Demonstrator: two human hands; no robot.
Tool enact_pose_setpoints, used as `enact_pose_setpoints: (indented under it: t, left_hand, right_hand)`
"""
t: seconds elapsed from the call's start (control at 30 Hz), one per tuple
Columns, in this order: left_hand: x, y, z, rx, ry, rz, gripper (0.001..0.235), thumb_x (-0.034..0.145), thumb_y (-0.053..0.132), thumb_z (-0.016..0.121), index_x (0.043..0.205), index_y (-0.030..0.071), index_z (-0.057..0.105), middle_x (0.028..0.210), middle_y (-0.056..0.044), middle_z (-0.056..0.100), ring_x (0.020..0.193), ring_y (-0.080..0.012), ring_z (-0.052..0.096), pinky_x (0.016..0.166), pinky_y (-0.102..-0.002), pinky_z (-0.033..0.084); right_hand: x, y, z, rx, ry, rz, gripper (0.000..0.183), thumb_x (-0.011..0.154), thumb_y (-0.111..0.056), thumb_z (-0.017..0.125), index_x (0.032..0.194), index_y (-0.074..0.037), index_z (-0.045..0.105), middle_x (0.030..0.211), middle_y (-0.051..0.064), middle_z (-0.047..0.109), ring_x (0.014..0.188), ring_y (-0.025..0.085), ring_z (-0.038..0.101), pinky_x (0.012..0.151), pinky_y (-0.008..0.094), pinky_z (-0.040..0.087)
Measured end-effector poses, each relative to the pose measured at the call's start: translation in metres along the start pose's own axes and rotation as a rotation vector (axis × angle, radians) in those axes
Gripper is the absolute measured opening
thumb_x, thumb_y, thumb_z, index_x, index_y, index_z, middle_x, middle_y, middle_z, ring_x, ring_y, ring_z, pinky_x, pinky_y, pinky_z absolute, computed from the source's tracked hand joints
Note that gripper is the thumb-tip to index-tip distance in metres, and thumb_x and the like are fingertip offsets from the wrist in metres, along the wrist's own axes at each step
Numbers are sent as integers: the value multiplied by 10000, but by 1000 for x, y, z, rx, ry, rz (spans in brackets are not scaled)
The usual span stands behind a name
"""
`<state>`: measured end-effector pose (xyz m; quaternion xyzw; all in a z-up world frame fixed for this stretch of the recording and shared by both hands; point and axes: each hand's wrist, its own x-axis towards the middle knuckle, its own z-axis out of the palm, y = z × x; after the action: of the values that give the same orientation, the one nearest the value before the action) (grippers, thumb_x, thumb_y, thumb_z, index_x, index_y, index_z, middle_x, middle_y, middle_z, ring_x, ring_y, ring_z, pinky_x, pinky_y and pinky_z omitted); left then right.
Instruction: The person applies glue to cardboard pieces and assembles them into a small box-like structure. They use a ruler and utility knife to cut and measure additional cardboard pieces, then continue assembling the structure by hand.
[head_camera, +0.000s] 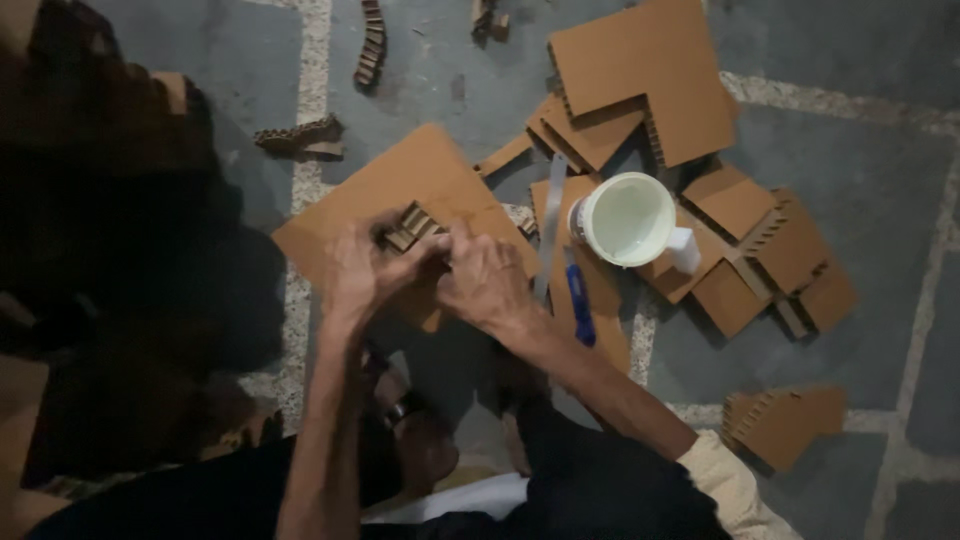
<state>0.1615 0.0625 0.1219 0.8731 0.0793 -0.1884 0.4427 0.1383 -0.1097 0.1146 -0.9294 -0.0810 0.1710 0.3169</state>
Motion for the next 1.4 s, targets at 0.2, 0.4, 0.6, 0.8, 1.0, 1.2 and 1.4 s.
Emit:
enact_pose_setpoints:
  t: [0.2, 0.4, 0.6, 0.8, 1.0, 1.2, 1.4]
  left_hand:
    - [3, 11, -4, -26, -22, 94, 430, 820, 346, 826, 1095, 19, 770, 888, -119, 789, 756, -183, 762, 638, -332, 581]
    - [-4, 28, -3, 54, 6, 58, 419, 812, 344, 837, 1072, 19, 783, 827, -133, 774, 699, -203, 745, 610, -358, 566]
    - [-3, 39, -5, 109, -22, -155, 523, 781, 427, 831, 1104, 22, 761, 763, -171, 751, 565, -236, 717, 514, -376, 576]
    - [-6, 35, -3, 106, -31, -136, 470, 824, 394, 816, 1114, 27, 764, 812, -170, 758, 614, -243, 713, 540, -373, 553]
    - [-8, 34, -4, 59, -3, 178, 436, 885, 297, 842, 1137, -45, 747, 955, -184, 770, 804, -238, 726, 673, -364, 557]
    - [-8, 34, 6, 122, -1, -110, 514, 903, 283, 824, 1269, -50, 684, 1004, -232, 738, 852, -282, 750, 680, -418, 612]
    - [-15, 21, 7, 137, -31, -29, 471, 961, 305, 808, 1267, -38, 707, 1020, -242, 739, 883, -313, 739, 737, -434, 598]
  right_hand:
    - [2, -1, -3, 9, 70, -51, 491, 736, -106, 678, 1170, 85, 549, 714, 268, 690, 667, 449, 708, 641, 519, 577]
    - [2, 5, 2, -3, 57, -31, 341, 758, -73, 671, 1038, 68, 540, 669, 235, 678, 618, 377, 726, 580, 465, 593]
    - [2, 8, 7, 32, 107, -75, 310, 788, -70, 671, 1027, 71, 533, 644, 230, 676, 560, 351, 713, 524, 433, 586]
    - [-3, 11, 15, 30, 129, -66, 286, 856, -104, 652, 1059, 61, 539, 680, 195, 670, 546, 325, 711, 474, 407, 579]
    - [-31, 21, 25, 82, 461, -128, 358, 841, -201, 703, 1085, 11, 549, 871, 233, 690, 742, 382, 725, 592, 444, 584]
    - [-51, 41, 41, 348, 513, -135, 342, 947, -191, 690, 1198, 3, 561, 1048, 214, 712, 881, 330, 751, 716, 393, 624]
    - [-61, 52, 51, 376, 508, -96, 497, 894, -224, 681, 1343, -40, 572, 1191, 168, 728, 958, 300, 760, 818, 375, 626]
